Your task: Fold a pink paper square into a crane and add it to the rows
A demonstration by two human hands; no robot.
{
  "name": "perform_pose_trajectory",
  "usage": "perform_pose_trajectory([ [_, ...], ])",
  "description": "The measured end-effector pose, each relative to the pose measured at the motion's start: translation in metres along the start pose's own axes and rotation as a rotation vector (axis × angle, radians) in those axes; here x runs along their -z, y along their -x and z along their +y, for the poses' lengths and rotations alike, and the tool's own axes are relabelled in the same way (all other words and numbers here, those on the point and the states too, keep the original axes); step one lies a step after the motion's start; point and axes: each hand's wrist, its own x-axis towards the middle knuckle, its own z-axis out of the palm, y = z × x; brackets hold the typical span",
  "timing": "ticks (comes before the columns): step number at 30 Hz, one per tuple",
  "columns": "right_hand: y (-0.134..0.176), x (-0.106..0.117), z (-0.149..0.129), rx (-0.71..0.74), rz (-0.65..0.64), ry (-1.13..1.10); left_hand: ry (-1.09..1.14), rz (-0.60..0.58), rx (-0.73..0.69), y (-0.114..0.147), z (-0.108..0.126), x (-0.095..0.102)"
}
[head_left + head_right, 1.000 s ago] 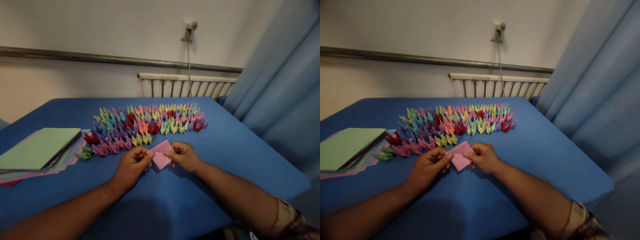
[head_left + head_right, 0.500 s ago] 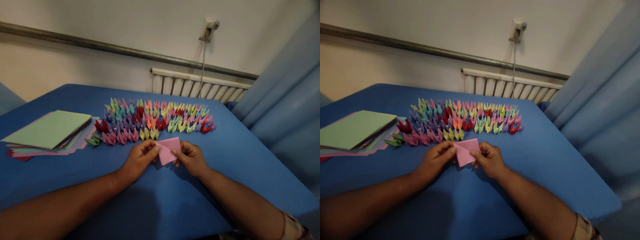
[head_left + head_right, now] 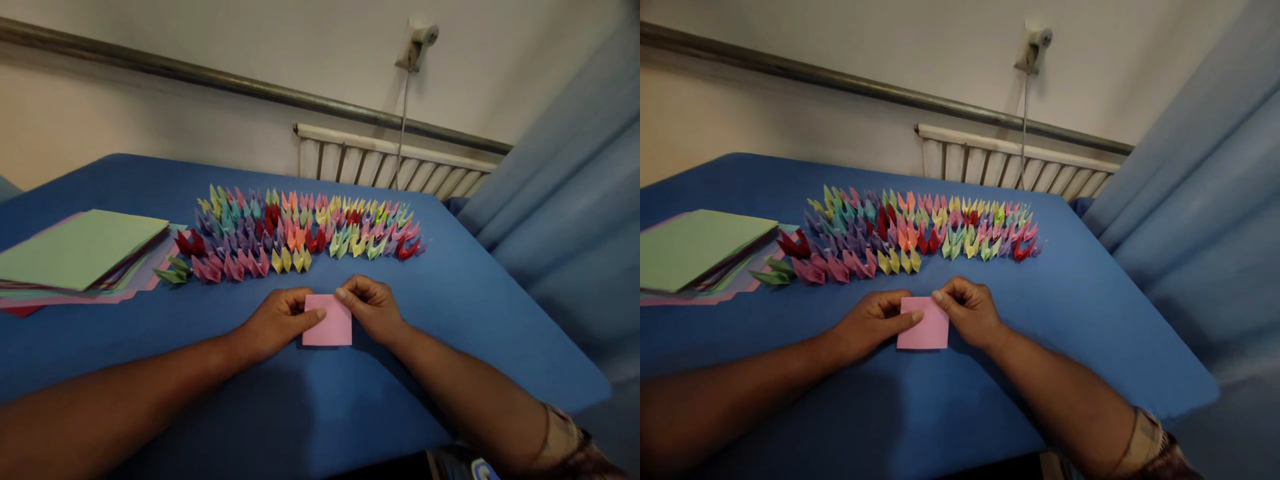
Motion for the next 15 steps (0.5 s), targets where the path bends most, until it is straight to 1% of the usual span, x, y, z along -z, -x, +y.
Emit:
perform_pose_trajectory([
  [2,-0.004,0.005,-0.002,-0.035,0.05,-0.022,0.01,0.024,-0.003,-0.001,0.001,0.002],
  [4,-0.007,0.01,-0.003,-0.071,0.072,-0.057,0.012,0.066,-0.008,-0.003,0.0,0.003],
  [6,-0.008,0.01,0.0,-0.09,0.026,-0.078,0.002,0.099,-0.012,-0.004,-0.001,0.003],
  [9,-0.006,0.002,0.007,-0.144,-0.089,-0.089,-0.009,0.089,-0.025,-0.006,-0.003,0.003],
  [12,-0.004,-0.007,0.013,-0.219,-0.16,-0.124,-0.014,0.089,-0.053,-0.008,-0.004,0.003],
  [13,-0.004,-0.007,0.014,-0.229,-0.164,-0.133,-0.027,0.101,-0.054,-0.009,-0.003,0.004],
  [15,-0.007,-0.006,0.014,-0.23,-0.131,-0.138,-0.055,0.13,-0.045,-0.01,-0.002,0.004],
])
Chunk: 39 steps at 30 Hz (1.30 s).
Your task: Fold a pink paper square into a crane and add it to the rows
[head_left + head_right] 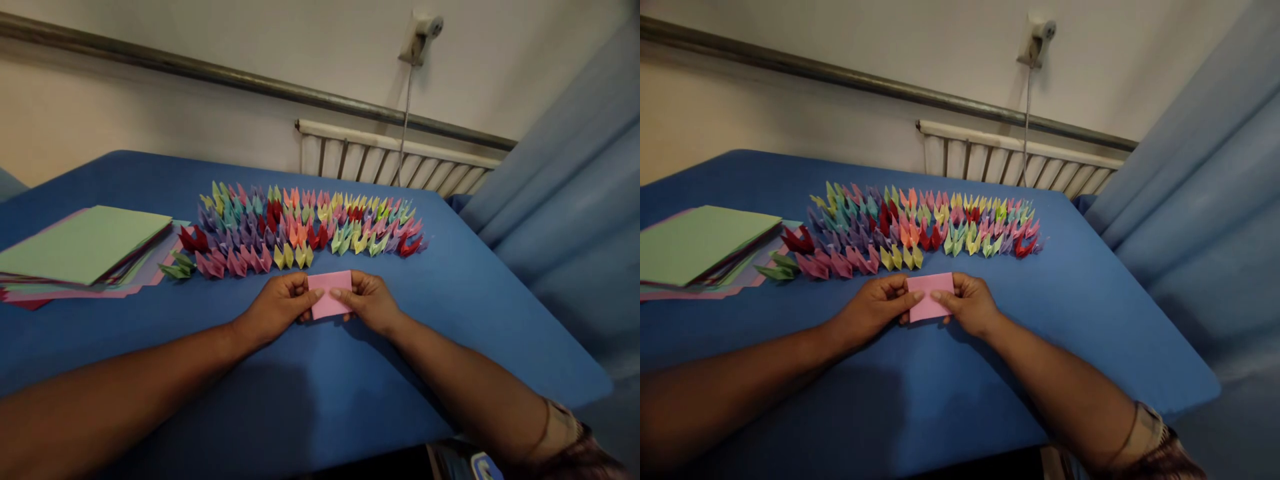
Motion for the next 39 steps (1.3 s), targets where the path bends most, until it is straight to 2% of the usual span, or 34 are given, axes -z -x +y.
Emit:
perform_pose_trajectory([
  [5,-0.001,0.004,-0.002,0.091,0.139,0.035,0.027,-0.005,0.005,-0.001,0.001,-0.001],
  [10,0.003,-0.001,0.003,0.209,0.167,0.174,0.056,-0.1,0.039,0.0,-0.002,-0.004],
  [17,-0.006,0.003,0.003,0.16,0.236,-0.028,-0.05,-0.066,-0.033,0.002,0.0,-0.003],
  [20,-0.01,0.01,0.001,0.129,0.244,-0.111,-0.225,0.031,-0.201,0.005,-0.001,0.001],
  [23,-0.011,0.015,-0.001,0.094,0.225,-0.141,-0.52,0.119,-0.521,0.009,0.0,0.007],
  [25,-0.01,0.016,-0.001,0.064,0.188,-0.134,-0.721,0.1,-0.719,0.01,0.001,0.01],
  [28,-0.008,0.014,-0.001,0.041,0.115,-0.095,-0.894,0.015,-0.864,0.009,0.002,0.012],
  [31,-0.005,0.012,-0.001,0.02,0.04,-0.022,-0.942,-0.023,-0.893,0.005,0.001,0.013],
  [34,-0.005,0.014,0.0,-0.016,0.004,0.093,-0.953,-0.049,-0.861,0.002,-0.001,0.014],
  [39,-0.006,0.027,0.005,-0.016,0.106,0.426,-0.965,-0.133,-0.71,-0.002,-0.006,0.013],
])
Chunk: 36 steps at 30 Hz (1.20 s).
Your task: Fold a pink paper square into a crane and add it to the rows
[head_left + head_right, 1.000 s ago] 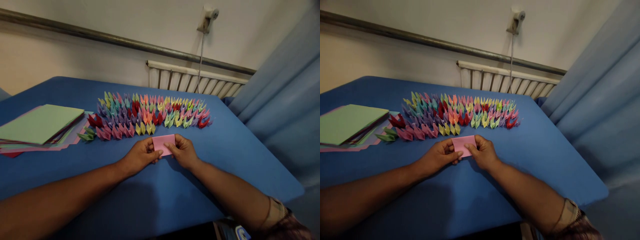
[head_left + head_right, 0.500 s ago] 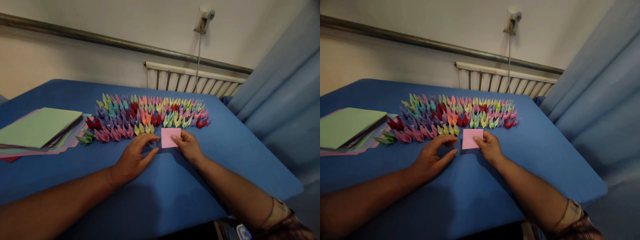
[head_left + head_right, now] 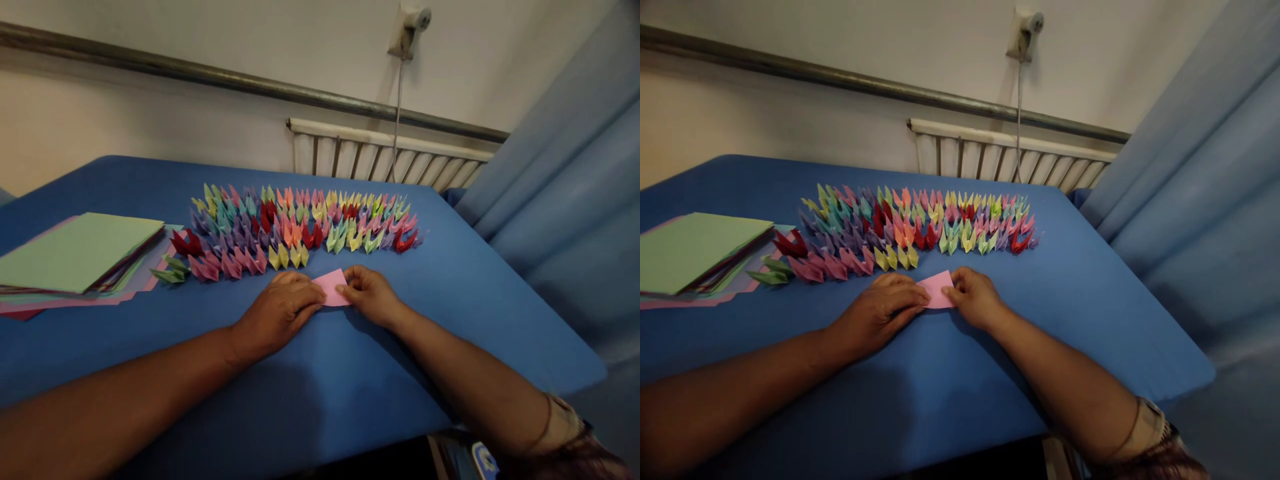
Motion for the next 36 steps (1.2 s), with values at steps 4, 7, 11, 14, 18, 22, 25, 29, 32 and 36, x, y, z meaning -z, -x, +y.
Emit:
perform_pose_trajectory([
  [4,0.004,0.01,-0.003,0.046,0.051,0.335,0.068,-0.095,0.115,-0.002,-0.003,-0.004],
  [7,0.011,0.015,-0.013,0.247,0.132,0.463,0.096,-0.107,0.143,-0.002,-0.005,-0.005],
  [11,0.017,0.015,-0.018,0.388,-0.103,0.416,0.12,-0.131,0.149,-0.001,-0.006,-0.004],
  [14,0.015,0.016,-0.011,0.361,-0.212,0.435,0.138,-0.162,0.156,-0.001,-0.008,-0.001],
  [18,0.008,0.021,-0.003,0.338,-0.28,0.375,0.188,-0.218,0.17,-0.003,-0.011,0.005],
  [22,0.006,0.026,-0.006,0.336,-0.316,0.375,0.236,-0.228,0.147,-0.005,-0.014,0.007],
  [25,0.008,0.028,-0.011,0.333,-0.341,0.4,0.242,-0.212,0.104,-0.005,-0.017,0.006],
  [29,0.011,0.03,-0.017,0.345,-0.35,0.432,0.214,-0.195,0.056,-0.006,-0.018,0.004],
  [32,0.016,0.027,-0.022,0.369,-0.329,0.528,0.143,-0.16,0.058,-0.006,-0.013,0.002],
  [36,0.023,0.018,-0.019,0.396,-0.222,0.642,0.063,-0.171,-0.006,-0.005,-0.004,-0.002],
])
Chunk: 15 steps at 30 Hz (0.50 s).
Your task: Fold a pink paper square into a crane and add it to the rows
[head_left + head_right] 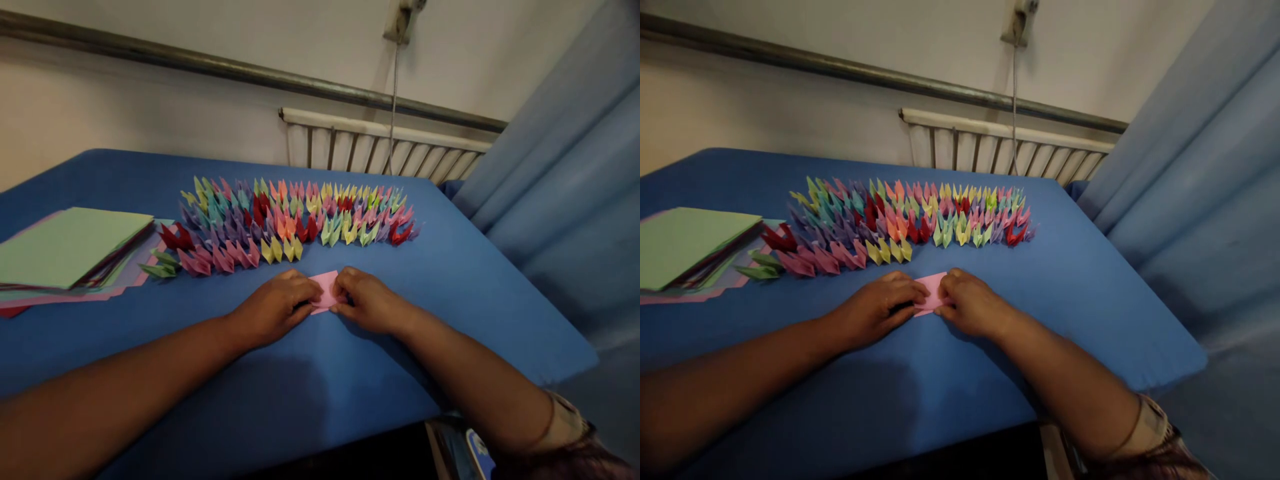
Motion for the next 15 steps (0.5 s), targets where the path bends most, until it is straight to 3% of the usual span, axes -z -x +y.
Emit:
perform_pose_trajectory([
  [9,0.021,-0.019,0.008,-0.079,0.184,-0.058,0.023,0.049,0.111,0.0,0.001,-0.006],
  [15,0.016,-0.019,-0.001,-0.074,0.14,-0.021,0.047,0.073,0.128,0.0,-0.001,-0.007],
])
